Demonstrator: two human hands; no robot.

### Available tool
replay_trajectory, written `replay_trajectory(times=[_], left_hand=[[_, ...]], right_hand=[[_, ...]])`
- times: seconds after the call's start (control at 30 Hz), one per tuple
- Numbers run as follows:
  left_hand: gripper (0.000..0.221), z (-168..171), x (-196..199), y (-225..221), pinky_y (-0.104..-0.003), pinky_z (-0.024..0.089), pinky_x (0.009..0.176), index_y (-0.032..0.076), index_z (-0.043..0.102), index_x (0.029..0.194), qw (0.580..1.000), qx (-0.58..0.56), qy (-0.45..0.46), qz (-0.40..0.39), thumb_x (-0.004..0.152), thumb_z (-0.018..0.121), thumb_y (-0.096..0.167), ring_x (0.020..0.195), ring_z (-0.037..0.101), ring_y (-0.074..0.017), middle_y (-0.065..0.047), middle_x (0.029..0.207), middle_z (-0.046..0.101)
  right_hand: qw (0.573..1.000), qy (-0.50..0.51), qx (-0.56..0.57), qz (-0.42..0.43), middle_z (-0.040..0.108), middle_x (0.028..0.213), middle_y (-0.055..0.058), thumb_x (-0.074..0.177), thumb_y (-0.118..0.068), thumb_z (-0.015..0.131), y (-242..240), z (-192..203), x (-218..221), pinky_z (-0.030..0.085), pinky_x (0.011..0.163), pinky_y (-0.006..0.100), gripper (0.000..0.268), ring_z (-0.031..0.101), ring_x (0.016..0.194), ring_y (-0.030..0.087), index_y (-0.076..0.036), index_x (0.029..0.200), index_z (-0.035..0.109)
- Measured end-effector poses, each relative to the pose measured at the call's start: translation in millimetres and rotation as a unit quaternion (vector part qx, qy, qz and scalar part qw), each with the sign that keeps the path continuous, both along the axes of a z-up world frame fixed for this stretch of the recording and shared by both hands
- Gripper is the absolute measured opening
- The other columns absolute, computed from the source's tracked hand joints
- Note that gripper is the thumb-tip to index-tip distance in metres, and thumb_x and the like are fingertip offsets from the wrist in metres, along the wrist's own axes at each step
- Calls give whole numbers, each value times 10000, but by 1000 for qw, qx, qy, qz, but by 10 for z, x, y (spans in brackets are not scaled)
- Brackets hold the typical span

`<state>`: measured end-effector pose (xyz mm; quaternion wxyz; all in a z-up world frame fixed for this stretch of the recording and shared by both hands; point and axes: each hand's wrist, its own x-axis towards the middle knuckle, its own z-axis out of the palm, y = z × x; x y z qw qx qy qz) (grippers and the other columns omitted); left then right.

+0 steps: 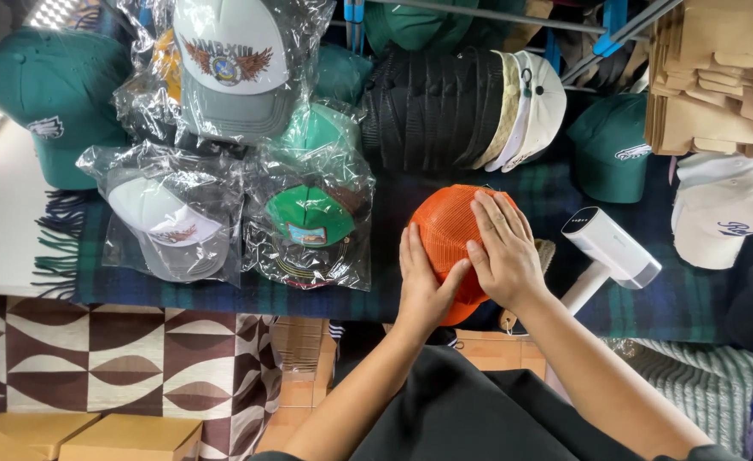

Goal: Cleaning hats with a brush and heat gun before placing them into cardboard boxes.

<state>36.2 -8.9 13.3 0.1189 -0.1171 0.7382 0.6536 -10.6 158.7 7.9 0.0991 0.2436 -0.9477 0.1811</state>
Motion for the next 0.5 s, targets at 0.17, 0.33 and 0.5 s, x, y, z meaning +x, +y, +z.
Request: replay_trajectory(times=[0.17, 0.33, 0.5], left_hand=[[1089, 4, -30, -6, -692, 219, 1171, 75, 37, 1639, 1000, -4, -1, -19, 889, 739, 437, 1506, 98, -555, -348, 1626, 85], [1094, -35, -76, -15, -703, 221, 1175, 85, 39, 1634, 999, -18, -9, -34, 881, 735, 468, 1510, 111, -548, -340, 1636, 85], [1148, 61, -168, -70, -690, 174, 1175, 83, 38, 1641, 997, -44, -26, -65, 854, 734, 545, 1522, 95, -526, -327, 1644, 113]], right_hand=[[1000, -5, 24, 1, 421, 1624, 155, 1018, -382, 503, 79, -97, -51, 239, 1214, 475, 646, 340, 1513, 370, -36, 1561, 443], [1000, -4, 13, 2, 427, 1630, 120, 1000, -469, 500, 123, -123, -97, 227, 1216, 457, 697, 343, 1517, 345, -61, 1562, 451], [997, -29, -60, 23, 429, 1639, 40, 1051, -346, 427, 295, -232, -134, 199, 1235, 401, 559, 320, 1540, 283, -113, 1555, 486]])
